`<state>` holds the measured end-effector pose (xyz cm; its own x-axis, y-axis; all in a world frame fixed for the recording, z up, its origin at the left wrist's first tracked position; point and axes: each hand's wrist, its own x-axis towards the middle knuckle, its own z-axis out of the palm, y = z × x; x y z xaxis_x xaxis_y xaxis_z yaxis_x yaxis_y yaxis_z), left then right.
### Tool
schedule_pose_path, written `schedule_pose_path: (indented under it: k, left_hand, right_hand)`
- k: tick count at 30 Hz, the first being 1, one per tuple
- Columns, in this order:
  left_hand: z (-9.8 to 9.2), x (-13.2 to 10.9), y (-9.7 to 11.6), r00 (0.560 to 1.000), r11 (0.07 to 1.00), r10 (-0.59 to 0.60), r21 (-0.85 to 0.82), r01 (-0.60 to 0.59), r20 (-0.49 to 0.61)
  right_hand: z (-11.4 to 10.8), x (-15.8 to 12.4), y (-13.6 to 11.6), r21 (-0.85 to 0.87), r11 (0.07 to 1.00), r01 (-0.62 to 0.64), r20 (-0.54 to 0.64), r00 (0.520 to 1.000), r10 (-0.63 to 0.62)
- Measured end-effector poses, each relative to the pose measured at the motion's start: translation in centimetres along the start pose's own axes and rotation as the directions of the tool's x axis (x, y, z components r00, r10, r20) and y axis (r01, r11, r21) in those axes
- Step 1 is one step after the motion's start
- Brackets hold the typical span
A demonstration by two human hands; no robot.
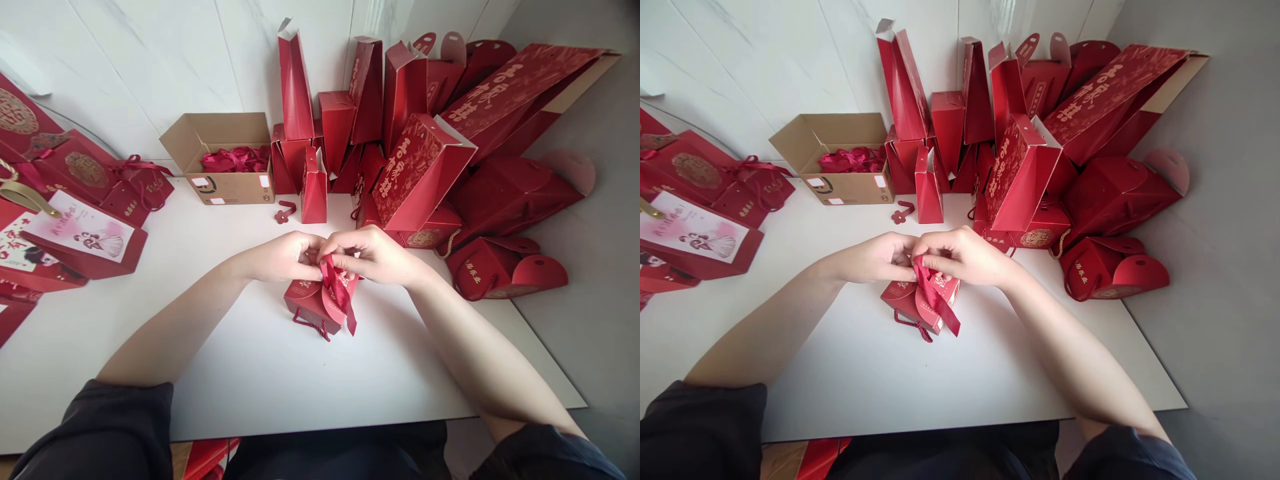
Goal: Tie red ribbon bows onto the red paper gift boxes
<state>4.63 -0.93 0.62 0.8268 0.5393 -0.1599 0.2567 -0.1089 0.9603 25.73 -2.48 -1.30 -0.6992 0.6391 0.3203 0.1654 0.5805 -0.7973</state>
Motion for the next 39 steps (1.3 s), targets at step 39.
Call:
schedule_pose_path:
  k: [39]
  left_hand:
    - [0.6,0.1,0.0,0.967,0.967,-0.241,0.059,0.246,-0.083]
  right_hand:
    - [-2.0,-0.8,-2.0,-0.300,0.953,-0.032,-0.006,0.999,0.032]
